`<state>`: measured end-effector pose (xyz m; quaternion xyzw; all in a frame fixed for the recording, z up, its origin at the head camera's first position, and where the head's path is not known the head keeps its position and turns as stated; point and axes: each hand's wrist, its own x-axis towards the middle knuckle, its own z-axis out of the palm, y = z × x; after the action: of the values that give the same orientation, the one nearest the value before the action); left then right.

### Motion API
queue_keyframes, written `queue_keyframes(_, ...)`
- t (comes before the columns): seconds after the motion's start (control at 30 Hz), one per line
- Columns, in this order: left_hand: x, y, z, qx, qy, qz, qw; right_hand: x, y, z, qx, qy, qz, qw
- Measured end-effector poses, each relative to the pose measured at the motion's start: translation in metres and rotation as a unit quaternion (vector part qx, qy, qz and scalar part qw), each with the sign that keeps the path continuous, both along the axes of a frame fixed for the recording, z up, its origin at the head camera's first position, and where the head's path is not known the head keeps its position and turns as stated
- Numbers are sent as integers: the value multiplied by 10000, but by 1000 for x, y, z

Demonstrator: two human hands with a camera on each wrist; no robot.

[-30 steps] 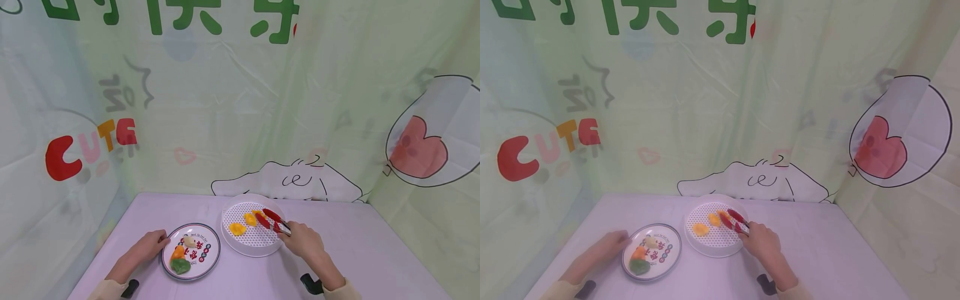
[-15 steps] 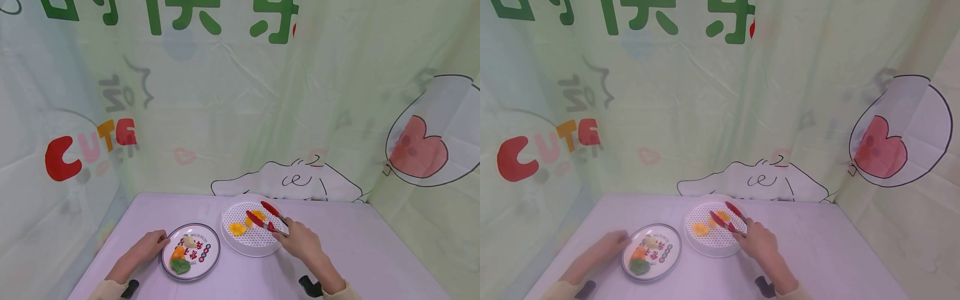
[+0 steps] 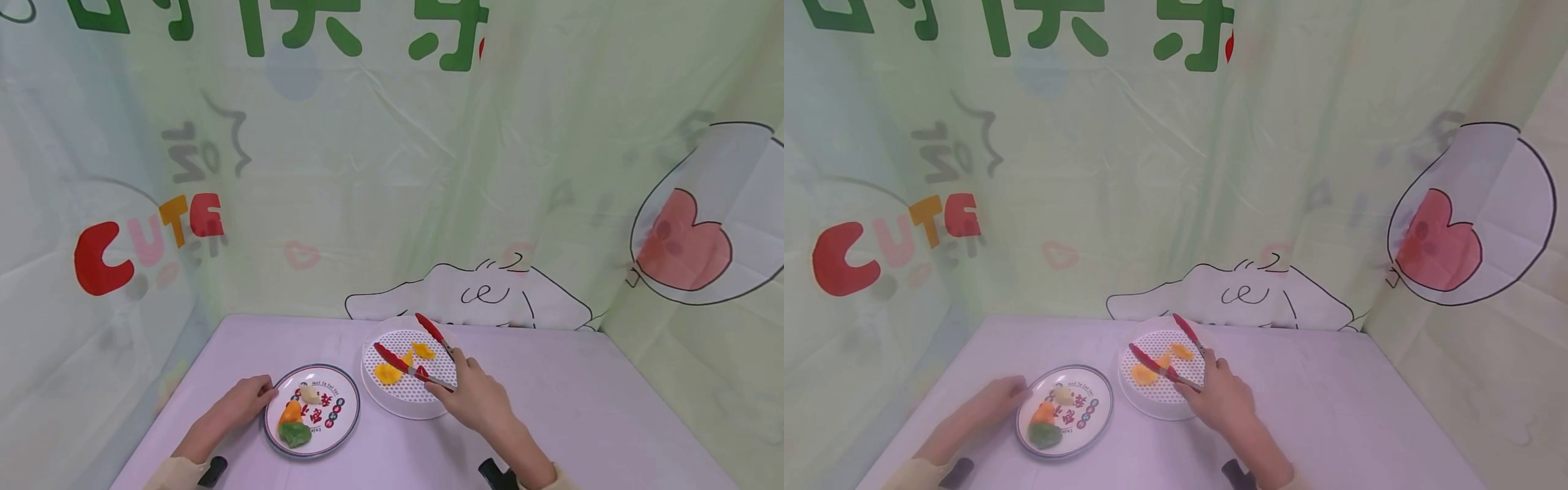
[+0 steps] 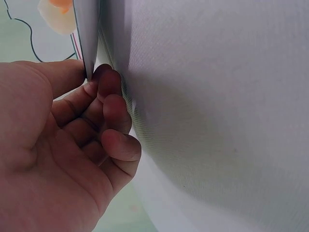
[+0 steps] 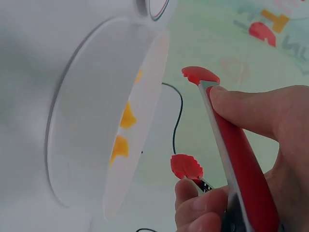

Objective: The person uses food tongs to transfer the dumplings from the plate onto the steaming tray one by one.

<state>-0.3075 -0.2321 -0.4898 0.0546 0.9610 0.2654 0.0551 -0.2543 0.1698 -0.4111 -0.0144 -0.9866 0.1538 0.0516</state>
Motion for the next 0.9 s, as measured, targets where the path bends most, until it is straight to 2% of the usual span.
queue_keyframes(0.47, 0, -1, 1, 27, -80, 25, 10000, 18, -43, -8, -5, 181, 713, 9973)
queue_keyframes(0.77, 1, 0, 1, 24, -11, 28, 10000, 20, -78, -28, -290, -43, 940, 9951)
queue_keyframes(0.9, 4, 2, 4, 30, 10, 17, 10000, 19, -91, -38, -331, -9, 1102, 9934)
